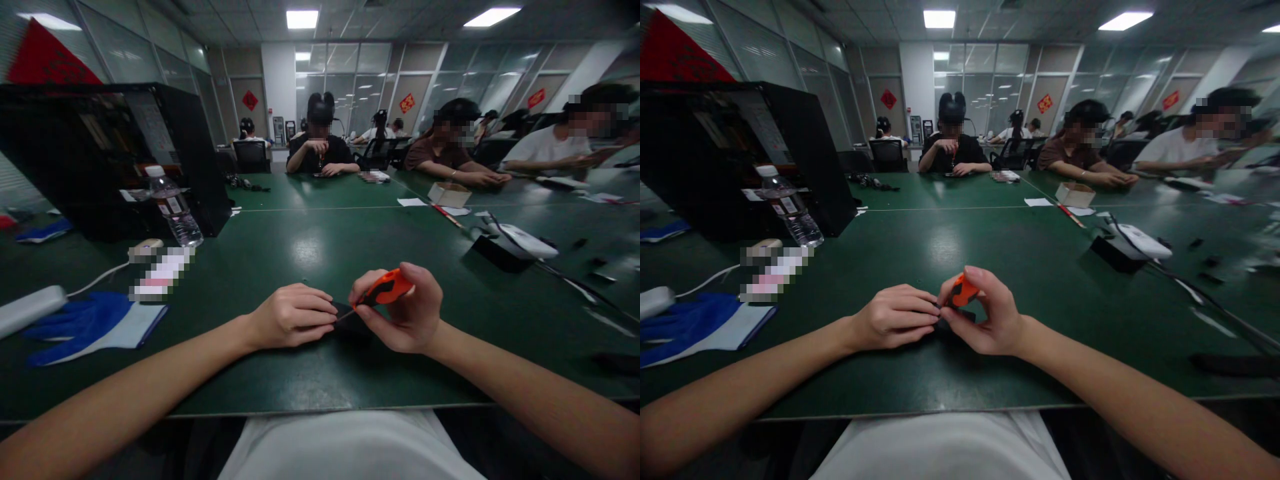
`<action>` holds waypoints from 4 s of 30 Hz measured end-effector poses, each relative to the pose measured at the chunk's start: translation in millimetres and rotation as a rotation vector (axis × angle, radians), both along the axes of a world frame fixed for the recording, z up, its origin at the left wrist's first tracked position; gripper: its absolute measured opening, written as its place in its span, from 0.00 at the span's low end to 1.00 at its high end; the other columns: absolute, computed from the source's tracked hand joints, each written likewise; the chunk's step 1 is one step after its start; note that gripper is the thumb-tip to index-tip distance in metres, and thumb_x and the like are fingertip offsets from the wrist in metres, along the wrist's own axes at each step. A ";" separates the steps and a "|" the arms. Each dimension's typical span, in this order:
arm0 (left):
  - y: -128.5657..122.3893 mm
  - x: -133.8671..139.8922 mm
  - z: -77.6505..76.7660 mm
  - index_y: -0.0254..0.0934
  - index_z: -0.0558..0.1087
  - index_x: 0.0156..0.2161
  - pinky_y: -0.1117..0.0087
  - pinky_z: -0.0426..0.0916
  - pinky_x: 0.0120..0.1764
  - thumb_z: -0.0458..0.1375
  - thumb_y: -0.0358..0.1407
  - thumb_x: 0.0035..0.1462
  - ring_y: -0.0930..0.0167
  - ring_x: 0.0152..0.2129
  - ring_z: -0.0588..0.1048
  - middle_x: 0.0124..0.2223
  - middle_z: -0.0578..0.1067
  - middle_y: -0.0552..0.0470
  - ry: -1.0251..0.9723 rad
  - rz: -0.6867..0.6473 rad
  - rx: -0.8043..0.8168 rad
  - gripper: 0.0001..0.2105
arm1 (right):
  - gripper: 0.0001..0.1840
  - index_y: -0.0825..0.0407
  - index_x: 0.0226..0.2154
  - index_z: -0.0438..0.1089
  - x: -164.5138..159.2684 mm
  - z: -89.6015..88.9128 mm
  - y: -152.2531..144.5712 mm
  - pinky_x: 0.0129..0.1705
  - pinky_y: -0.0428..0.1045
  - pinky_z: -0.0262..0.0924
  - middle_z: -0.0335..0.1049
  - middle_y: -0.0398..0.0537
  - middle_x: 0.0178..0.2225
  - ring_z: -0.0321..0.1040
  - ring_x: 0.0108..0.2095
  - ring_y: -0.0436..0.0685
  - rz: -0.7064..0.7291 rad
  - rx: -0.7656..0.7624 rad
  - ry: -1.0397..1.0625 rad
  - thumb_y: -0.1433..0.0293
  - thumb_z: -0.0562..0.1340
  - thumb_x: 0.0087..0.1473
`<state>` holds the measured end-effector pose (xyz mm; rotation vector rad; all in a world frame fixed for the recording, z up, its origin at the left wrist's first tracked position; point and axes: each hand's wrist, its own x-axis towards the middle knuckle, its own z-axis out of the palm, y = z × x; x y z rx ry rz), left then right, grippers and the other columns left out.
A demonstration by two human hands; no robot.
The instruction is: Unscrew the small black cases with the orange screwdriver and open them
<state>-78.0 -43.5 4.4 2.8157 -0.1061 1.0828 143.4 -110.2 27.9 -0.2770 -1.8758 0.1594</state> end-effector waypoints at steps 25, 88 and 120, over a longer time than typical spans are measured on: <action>-20.5 16.4 4.5 0.34 0.81 0.39 0.67 0.74 0.45 0.56 0.32 0.67 0.66 0.40 0.79 0.43 0.81 0.43 0.006 0.063 -0.401 0.10 | 0.55 0.33 0.71 0.44 3.9 5.8 -6.2 0.53 0.59 0.73 0.65 0.53 0.59 0.71 0.54 0.62 -0.028 -0.236 -0.139 0.78 0.70 0.51; -4.1 21.0 -6.4 0.39 0.81 0.47 0.67 0.74 0.42 0.64 0.48 0.60 0.64 0.38 0.83 0.44 0.84 0.49 0.079 0.581 -0.455 0.17 | 0.27 0.38 0.58 0.57 22.7 13.8 19.5 0.26 0.52 0.67 0.68 0.41 0.32 0.66 0.26 0.53 -0.369 -0.410 0.321 0.64 0.66 0.60; 7.0 14.7 -6.2 0.37 0.77 0.50 0.63 0.73 0.46 0.67 0.48 0.57 0.61 0.42 0.81 0.47 0.82 0.47 0.179 0.539 -0.375 0.21 | 0.36 0.47 0.50 0.58 35.9 -26.5 66.5 0.24 0.47 0.65 0.69 0.36 0.28 0.67 0.22 0.49 -0.196 -1.120 0.397 0.54 0.73 0.45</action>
